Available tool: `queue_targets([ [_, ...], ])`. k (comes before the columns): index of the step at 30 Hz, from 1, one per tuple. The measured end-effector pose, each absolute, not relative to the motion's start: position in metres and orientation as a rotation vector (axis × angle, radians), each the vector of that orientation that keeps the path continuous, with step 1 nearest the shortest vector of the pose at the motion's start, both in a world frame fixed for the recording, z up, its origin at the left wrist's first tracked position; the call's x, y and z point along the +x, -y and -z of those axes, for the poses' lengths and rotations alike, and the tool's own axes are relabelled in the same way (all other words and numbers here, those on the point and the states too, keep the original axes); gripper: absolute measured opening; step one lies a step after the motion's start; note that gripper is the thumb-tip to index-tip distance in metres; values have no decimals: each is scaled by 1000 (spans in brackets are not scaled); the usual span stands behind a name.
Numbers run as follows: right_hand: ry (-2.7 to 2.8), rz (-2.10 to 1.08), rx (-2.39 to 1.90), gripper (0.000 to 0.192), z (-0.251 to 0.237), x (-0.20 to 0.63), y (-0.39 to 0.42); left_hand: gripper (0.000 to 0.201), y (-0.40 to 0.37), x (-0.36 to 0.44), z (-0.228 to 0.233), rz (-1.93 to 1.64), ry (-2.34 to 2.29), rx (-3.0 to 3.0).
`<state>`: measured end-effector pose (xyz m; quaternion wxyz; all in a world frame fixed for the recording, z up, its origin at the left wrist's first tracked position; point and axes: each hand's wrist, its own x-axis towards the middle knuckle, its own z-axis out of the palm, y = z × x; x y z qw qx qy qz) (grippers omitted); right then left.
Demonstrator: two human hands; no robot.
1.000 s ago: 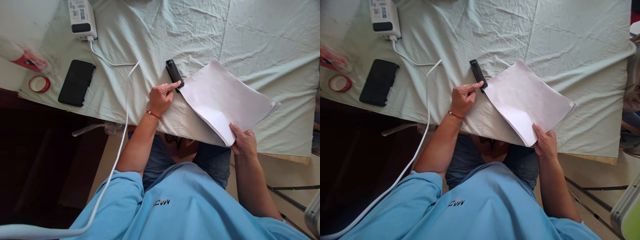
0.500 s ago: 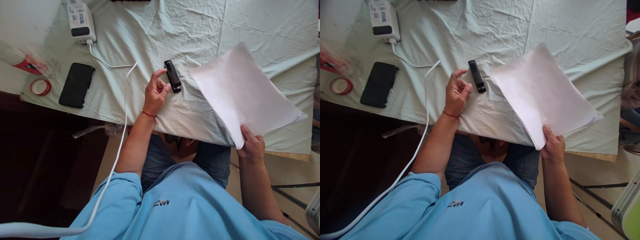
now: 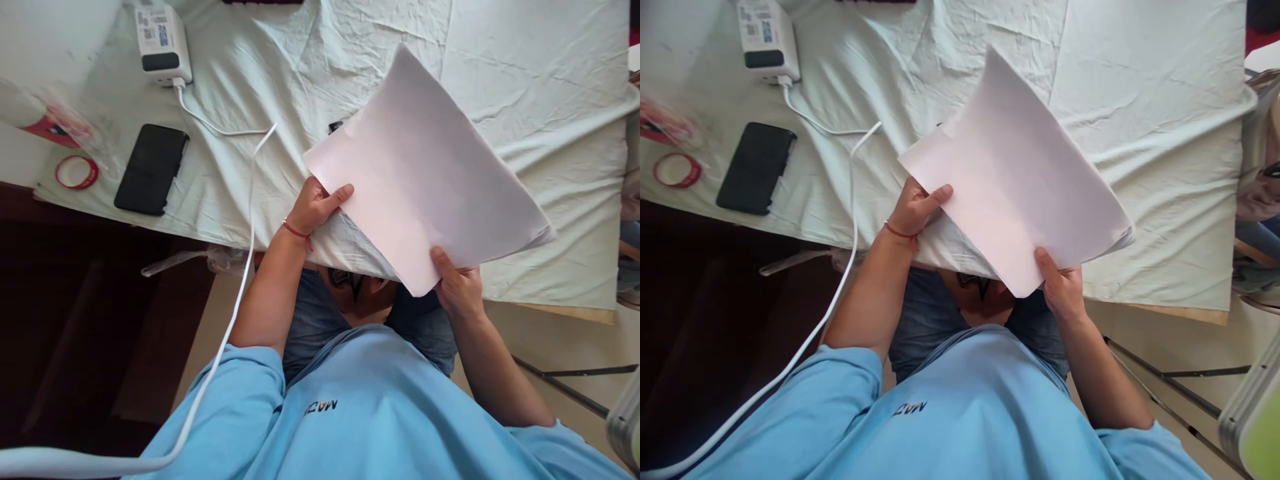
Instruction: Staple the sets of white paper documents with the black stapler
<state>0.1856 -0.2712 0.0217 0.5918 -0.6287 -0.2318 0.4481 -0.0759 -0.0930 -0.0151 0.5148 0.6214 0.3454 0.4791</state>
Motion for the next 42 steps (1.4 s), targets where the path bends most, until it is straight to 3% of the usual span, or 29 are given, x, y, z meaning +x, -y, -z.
queue_targets([
  [7, 573, -917, -1427, 63, -44, 228, 257, 63, 92, -76, 27, -1095, -905, 1415],
  [12, 786, -1240, -1280, 79, -72, 281, 198, 72, 95, -77, 17, -1129, -840, 1426],
  [16, 975, -1305, -1292, 68, -60, 282, 156, 66, 95, -78, 17, -1098, -862, 1421],
  [19, 1130, -1340, -1211, 71, -38, 262, 137, 70, 95, -79, 18, -1101, -911, 1367],
  [22, 1153, -1149, -1252, 52, -13, 246, 128, 65, 94, -79, 19, -1140, -955, 1297],
  [25, 1156, -1022, -1313, 44, 6, 243, 125, 49, 92, -79, 22, -1212, -896, 1267],
  [42, 1229, -883, -1274, 46, 20, 259, 117, 37, 84, -78, 19, -1230, -908, 1263],
])
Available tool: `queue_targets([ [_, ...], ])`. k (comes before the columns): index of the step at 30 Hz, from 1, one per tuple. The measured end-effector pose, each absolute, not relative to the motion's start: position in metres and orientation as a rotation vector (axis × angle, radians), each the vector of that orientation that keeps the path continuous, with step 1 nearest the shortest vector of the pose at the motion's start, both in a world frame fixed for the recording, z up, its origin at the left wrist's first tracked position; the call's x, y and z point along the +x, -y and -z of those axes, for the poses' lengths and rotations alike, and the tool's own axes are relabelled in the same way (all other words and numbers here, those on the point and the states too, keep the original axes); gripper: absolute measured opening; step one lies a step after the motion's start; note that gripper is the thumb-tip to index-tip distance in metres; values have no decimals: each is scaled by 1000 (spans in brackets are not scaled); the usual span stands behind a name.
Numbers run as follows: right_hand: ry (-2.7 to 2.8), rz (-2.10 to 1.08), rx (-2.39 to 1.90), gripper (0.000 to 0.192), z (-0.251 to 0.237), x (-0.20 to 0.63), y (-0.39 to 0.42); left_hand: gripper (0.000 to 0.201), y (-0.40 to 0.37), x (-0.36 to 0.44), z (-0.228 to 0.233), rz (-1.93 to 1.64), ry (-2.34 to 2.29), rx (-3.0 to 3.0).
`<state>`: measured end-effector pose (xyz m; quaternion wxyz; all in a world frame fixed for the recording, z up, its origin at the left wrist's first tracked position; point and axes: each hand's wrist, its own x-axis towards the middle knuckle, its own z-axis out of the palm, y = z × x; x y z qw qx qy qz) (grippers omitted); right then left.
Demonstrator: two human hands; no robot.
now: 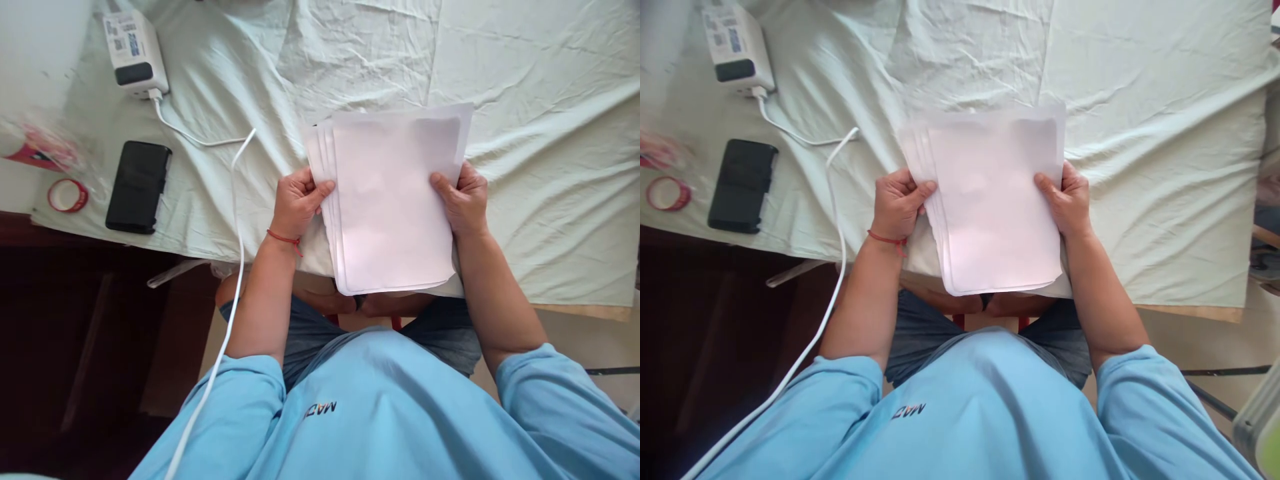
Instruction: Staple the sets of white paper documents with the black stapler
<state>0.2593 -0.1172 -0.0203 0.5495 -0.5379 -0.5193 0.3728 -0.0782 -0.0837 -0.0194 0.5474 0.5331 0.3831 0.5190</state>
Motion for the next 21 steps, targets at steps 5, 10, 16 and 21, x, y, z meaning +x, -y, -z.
queue_targets([
  [5, 1190, -881, -1239, 37, 25, 263, 114, 39, 81, -80, 27, -1314, -901, 1207],
  [10, 1188, -860, -1273, 38, 24, 264, 113, 40, 81, -79, 28, -1326, -841, 1162],
  [16, 1151, -849, -1314, 42, 18, 260, 114, 39, 82, -79, 24, -1297, -863, 1212],
  [21, 1160, -859, -1295, 40, 18, 258, 114, 41, 82, -79, 25, -1287, -893, 1214],
])
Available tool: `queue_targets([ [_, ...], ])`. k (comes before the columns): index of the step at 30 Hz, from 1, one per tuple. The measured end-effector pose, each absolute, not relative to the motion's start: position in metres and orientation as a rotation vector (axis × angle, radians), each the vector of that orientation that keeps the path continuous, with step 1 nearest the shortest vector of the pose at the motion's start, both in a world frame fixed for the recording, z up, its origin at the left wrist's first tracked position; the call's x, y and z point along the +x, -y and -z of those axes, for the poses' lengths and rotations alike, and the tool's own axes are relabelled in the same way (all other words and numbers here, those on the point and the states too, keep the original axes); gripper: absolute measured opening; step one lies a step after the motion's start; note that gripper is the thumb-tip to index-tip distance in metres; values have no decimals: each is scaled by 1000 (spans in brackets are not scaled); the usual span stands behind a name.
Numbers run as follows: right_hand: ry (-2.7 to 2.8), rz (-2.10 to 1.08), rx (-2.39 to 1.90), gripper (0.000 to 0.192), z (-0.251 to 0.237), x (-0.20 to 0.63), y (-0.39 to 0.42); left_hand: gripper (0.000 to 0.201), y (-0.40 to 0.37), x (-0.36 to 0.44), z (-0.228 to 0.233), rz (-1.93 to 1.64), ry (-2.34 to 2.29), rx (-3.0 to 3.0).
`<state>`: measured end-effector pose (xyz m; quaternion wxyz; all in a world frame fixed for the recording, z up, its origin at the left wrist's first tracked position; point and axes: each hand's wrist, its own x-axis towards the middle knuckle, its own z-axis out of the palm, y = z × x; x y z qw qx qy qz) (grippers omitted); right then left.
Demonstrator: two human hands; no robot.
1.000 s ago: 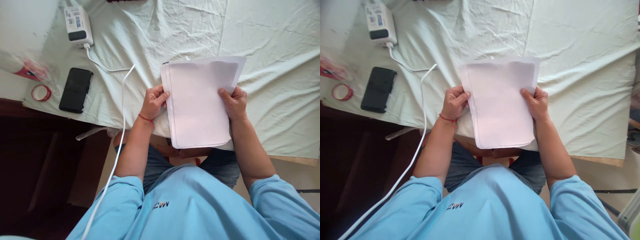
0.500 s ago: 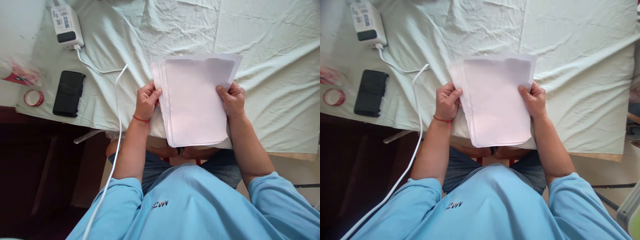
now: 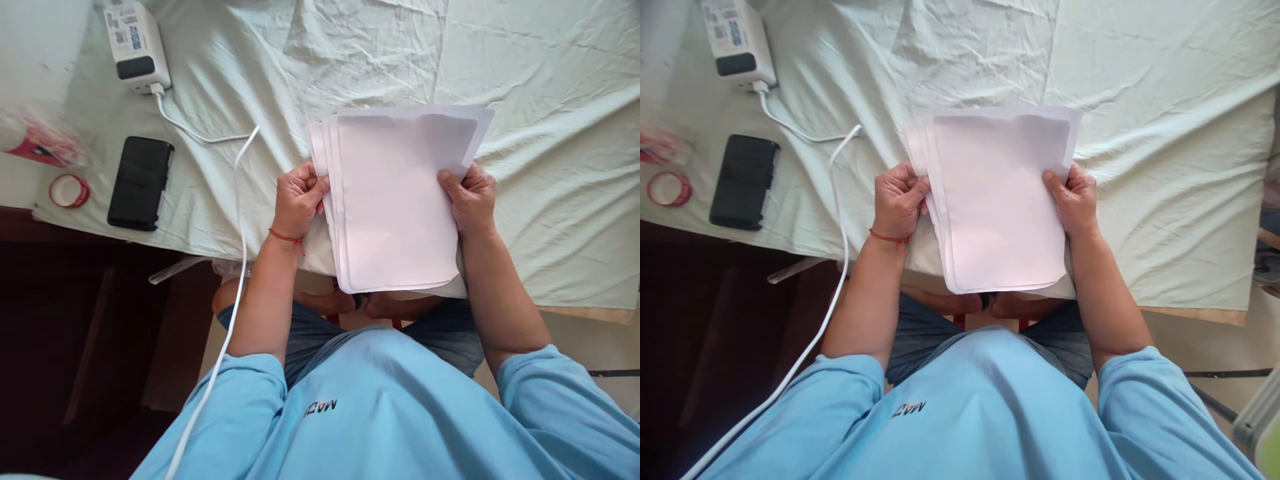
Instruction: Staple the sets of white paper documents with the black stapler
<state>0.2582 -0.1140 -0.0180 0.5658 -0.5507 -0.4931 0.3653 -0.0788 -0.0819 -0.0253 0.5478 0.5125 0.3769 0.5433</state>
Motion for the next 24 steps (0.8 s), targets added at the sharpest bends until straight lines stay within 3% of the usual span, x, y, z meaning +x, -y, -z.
queue_targets([
  [5, 1186, -846, -1302, 38, 21, 261, 113, 41, 82, -79, 30, -1335, -938, 1183],
  [16, 1195, -876, -1353, 53, 17, 261, 115, 44, 80, -75, 29, -1424, -947, 1117],
  [24, 1209, -933, -1314, 51, 16, 262, 117, 45, 76, -76, 31, -1444, -944, 1093],
])
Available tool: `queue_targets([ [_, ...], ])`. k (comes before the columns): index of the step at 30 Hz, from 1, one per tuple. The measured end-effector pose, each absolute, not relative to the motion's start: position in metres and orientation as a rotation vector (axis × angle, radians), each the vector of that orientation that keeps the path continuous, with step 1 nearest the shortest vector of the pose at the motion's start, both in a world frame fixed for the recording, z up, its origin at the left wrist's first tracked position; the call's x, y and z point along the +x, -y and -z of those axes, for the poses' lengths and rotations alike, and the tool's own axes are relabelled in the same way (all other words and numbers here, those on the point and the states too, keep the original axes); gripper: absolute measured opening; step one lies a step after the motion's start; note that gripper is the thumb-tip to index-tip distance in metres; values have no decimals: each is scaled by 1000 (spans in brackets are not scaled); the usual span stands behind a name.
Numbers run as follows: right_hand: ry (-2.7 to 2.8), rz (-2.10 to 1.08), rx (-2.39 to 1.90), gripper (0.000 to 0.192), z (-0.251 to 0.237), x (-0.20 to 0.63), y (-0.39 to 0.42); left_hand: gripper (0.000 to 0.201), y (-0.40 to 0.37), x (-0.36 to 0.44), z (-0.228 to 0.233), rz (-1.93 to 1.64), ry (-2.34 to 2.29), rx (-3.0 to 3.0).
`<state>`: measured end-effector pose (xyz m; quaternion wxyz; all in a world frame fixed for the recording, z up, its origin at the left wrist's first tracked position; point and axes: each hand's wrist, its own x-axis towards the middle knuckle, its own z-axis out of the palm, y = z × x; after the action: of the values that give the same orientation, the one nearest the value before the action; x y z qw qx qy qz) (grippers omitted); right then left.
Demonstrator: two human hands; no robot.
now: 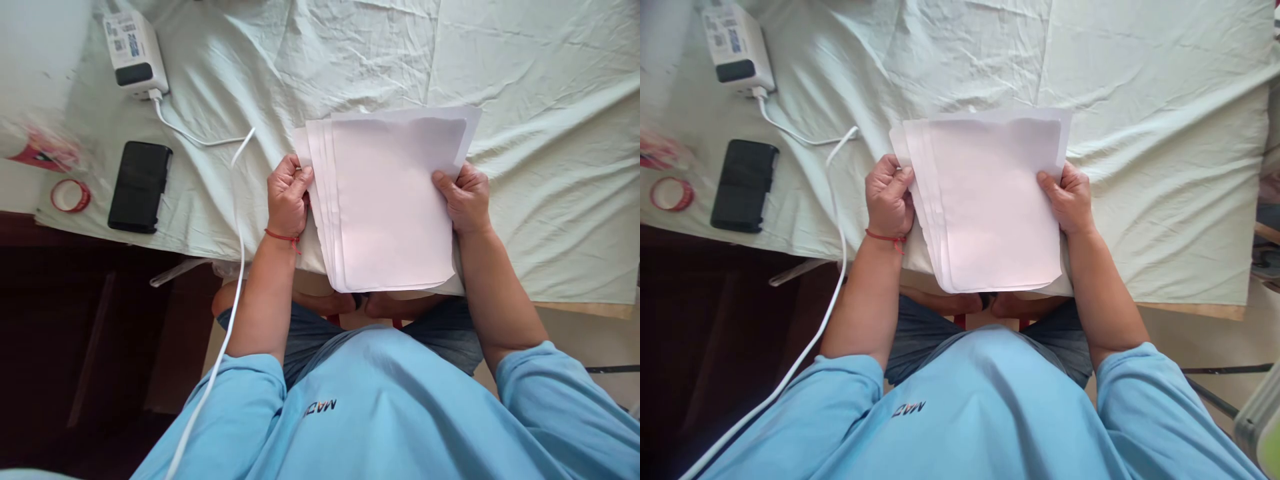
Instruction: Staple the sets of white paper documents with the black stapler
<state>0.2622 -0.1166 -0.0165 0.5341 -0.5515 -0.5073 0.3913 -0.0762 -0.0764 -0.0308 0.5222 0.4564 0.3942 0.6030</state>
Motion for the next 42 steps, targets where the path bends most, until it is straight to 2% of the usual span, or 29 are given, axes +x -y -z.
queue_targets([
  [14, 1215, -935, -1307, 51, 18, 263, 115, 45, 76, -74, 23, -1491, -927, 1096],
  [18, 1230, -933, -1320, 50, 17, 262, 116, 51, 80, -75, 22, -1405, -927, 1171],
  [25, 1228, -917, -1384, 64, 11, 258, 117, 52, 82, -76, 23, -1380, -965, 1186],
  [42, 1268, -889, -1383, 62, 16, 262, 114, 49, 86, -77, 23, -1365, -1002, 1207],
])
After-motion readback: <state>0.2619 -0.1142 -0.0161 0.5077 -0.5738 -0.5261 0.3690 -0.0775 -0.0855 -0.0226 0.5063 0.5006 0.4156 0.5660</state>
